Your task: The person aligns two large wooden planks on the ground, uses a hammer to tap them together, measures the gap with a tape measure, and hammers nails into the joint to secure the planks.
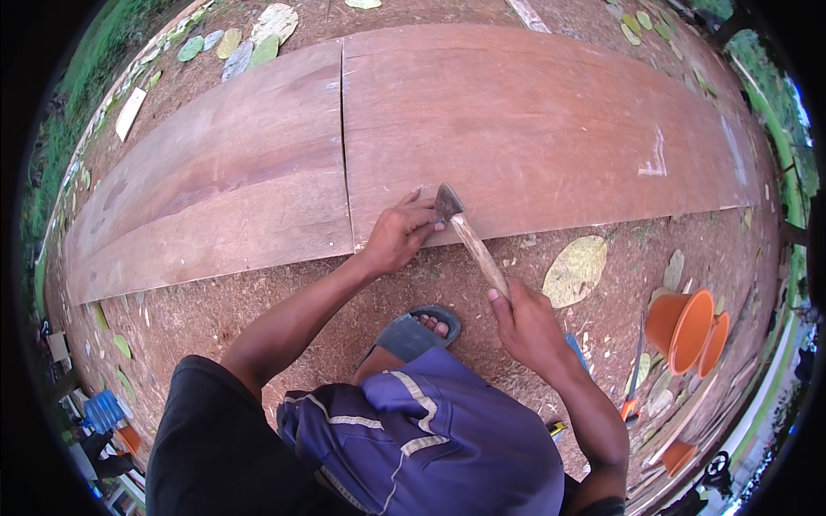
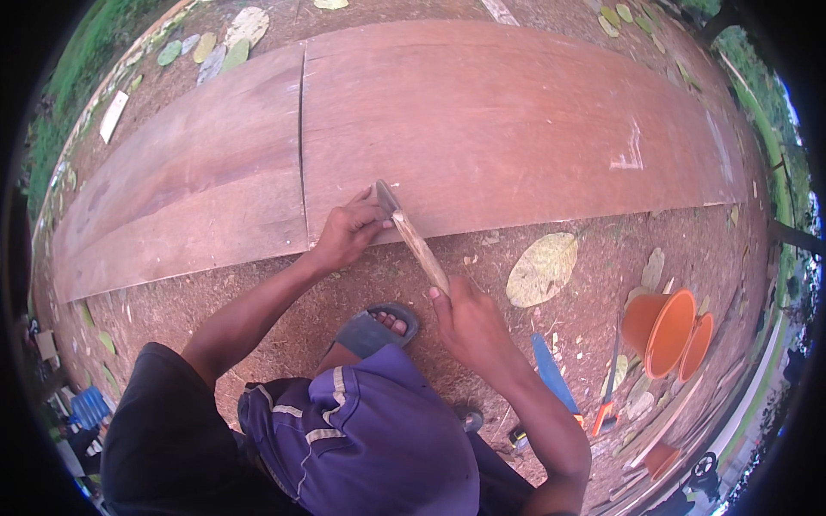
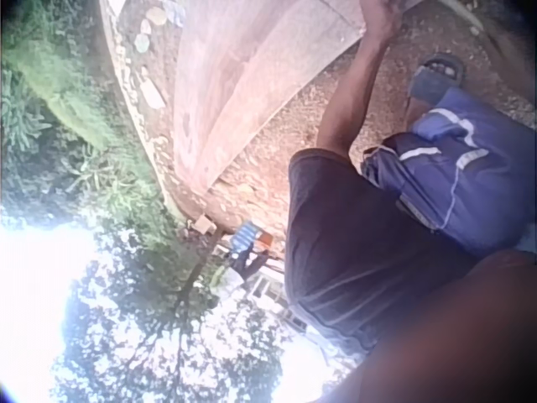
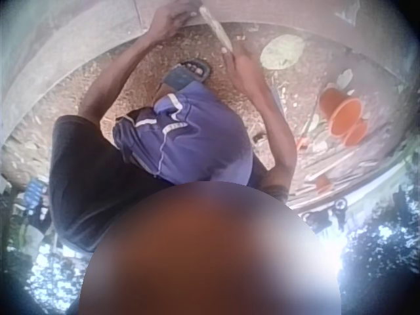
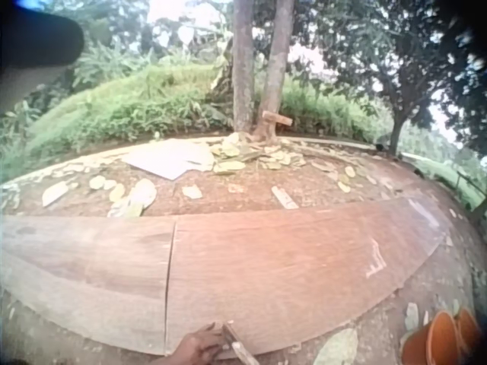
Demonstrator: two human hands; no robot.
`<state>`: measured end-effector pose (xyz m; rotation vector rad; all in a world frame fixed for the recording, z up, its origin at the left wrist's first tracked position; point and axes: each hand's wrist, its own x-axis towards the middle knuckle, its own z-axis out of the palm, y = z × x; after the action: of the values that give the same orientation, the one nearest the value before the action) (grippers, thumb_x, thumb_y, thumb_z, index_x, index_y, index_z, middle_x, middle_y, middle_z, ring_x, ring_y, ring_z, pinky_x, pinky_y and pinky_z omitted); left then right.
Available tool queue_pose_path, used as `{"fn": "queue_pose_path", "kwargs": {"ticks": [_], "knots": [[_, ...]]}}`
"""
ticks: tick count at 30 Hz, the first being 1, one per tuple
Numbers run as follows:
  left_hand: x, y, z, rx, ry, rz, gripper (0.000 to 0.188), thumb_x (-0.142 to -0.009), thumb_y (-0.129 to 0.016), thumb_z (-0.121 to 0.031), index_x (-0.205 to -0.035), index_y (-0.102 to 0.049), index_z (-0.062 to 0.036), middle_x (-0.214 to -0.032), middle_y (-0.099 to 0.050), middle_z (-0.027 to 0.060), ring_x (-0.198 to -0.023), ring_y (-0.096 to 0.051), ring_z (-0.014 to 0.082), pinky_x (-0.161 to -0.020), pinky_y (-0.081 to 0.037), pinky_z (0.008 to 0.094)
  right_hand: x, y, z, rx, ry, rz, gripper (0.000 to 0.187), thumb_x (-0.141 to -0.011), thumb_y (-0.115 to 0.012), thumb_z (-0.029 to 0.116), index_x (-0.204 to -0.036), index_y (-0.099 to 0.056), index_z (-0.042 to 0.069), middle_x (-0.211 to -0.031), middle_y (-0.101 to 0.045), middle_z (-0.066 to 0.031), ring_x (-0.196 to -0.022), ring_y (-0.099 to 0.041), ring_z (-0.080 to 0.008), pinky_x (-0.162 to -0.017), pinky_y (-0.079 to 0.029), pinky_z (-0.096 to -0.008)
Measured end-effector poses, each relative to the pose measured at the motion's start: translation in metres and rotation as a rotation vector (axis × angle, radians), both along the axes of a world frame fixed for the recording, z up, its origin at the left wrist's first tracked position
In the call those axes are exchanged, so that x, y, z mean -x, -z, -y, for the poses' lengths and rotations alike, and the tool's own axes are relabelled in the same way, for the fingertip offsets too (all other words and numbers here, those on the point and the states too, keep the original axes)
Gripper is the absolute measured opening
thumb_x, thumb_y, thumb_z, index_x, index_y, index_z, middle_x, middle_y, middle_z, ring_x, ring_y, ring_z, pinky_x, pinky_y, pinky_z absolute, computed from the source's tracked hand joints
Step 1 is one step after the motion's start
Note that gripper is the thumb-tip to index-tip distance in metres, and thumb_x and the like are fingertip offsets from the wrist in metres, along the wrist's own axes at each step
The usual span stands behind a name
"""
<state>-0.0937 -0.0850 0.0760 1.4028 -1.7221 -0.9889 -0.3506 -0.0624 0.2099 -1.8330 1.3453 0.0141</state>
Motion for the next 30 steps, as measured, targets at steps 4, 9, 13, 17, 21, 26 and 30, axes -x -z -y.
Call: {"fn": "queue_pose_path", "kwargs": {"ticks": [4, 9, 13, 17, 21, 26, 30], "knots": [[-0.005, 0.01, -0.004, 0.094, -0.013, 0.023, 0.016, -0.09, -0.069, -0.002, -0.104, -0.076, -0.0025, -0.118, -0.073, 0.02, -0.122, -0.066, 0.034, -0.124, -0.031, 0.0551, -0.01, -0.024, -0.003, 0.15, 0.09, 0.174, 0.028, -0.107, -0.053, 0.023, -0.112, -0.055, -0.004, -0.088, -0.065, -0.0291, -0.079, -0.066, -0.0492, -0.069, -0.051, -0.0533], [0.0, 0.006, 0.001, 0.08, -0.001, 0.018, 0.016, -0.09, -0.07, -0.003, -0.104, -0.076, -0.0021, -0.115, -0.073, 0.0213, -0.124, -0.064, 0.0343, -0.123, -0.033, 0.0552, -0.003, 0.003, -0.014, 0.167, 0.074, 0.092, 0.029, -0.106, -0.054, 0.021, -0.122, -0.056, -0.003, -0.089, -0.066, -0.0267, -0.079, -0.068, -0.0449, -0.069, -0.053, -0.0498], [0.002, 0.007, 0.0, 0.079, -0.01, 0.035, 0.015, -0.09, -0.07, -0.004, -0.103, -0.075, -0.0018, -0.115, -0.073, 0.0212, -0.124, -0.065, 0.0343, -0.122, -0.034, 0.0548, -0.002, 0.008, -0.009, -0.021, 0.029, -0.107, 0.03, -0.106, -0.053, 0.021, -0.124, -0.054, -0.003, -0.088, -0.066, -0.0266, -0.078, -0.069, -0.0437, -0.07, -0.053, -0.0494], [0.0, 0.01, -0.005, 0.097, -0.021, 0.046, 0.015, -0.089, -0.07, -0.003, -0.103, -0.075, -0.0018, -0.115, -0.073, 0.0209, -0.123, -0.065, 0.0341, -0.122, -0.034, 0.0548, -0.009, -0.023, -0.009, 0.244, 0.106, 0.235, 0.027, -0.106, -0.052, 0.024, -0.109, -0.053, -0.003, -0.087, -0.065, -0.0326, -0.078, -0.067, -0.0515, -0.064, -0.052, -0.0578], [0.001, 0.011, -0.005, 0.11, -0.013, 0.048, 0.015, -0.089, -0.071, -0.004, -0.104, -0.076, -0.0021, -0.116, -0.073, 0.0199, -0.123, -0.065, 0.0339, -0.121, -0.035, 0.0544, -0.007, -0.018, -0.019, 0.266, 0.108, 0.175, 0.027, -0.107, -0.052, 0.025, -0.105, -0.052, -0.002, -0.087, -0.065, -0.0328, -0.079, -0.067, -0.0519, -0.066, -0.051, -0.0579], [-0.005, 0.007, -0.004, 0.06, -0.007, 0.051, 0.016, -0.091, -0.071, -0.006, -0.105, -0.076, -0.0019, -0.115, -0.074, 0.0186, -0.124, -0.065, 0.0322, -0.121, -0.035, 0.0538, 0.004, 0.03, -0.025, 0.028, 0.074, -0.04, 0.026, -0.106, -0.053, 0.023, -0.11, -0.053, -0.003, -0.086, -0.065, -0.0307, -0.08, -0.066, -0.0512, -0.069, -0.051, -0.0566], [-0.007, 0.007, -0.002, 0.058, 0.02, 0.001, 0.018, -0.091, -0.071, -0.002, -0.108, -0.076, -0.0028, -0.116, -0.075, 0.0131, -0.127, -0.064, 0.0303, -0.124, -0.031, 0.0537, 0.024, 0.042, -0.037, 0.134, 0.1, -0.039, 0.03, -0.104, -0.056, 0.026, -0.11, -0.053, -0.003, -0.086, -0.065, -0.0289, -0.077, -0.067, -0.0487, -0.068, -0.053, -0.0567]]}}
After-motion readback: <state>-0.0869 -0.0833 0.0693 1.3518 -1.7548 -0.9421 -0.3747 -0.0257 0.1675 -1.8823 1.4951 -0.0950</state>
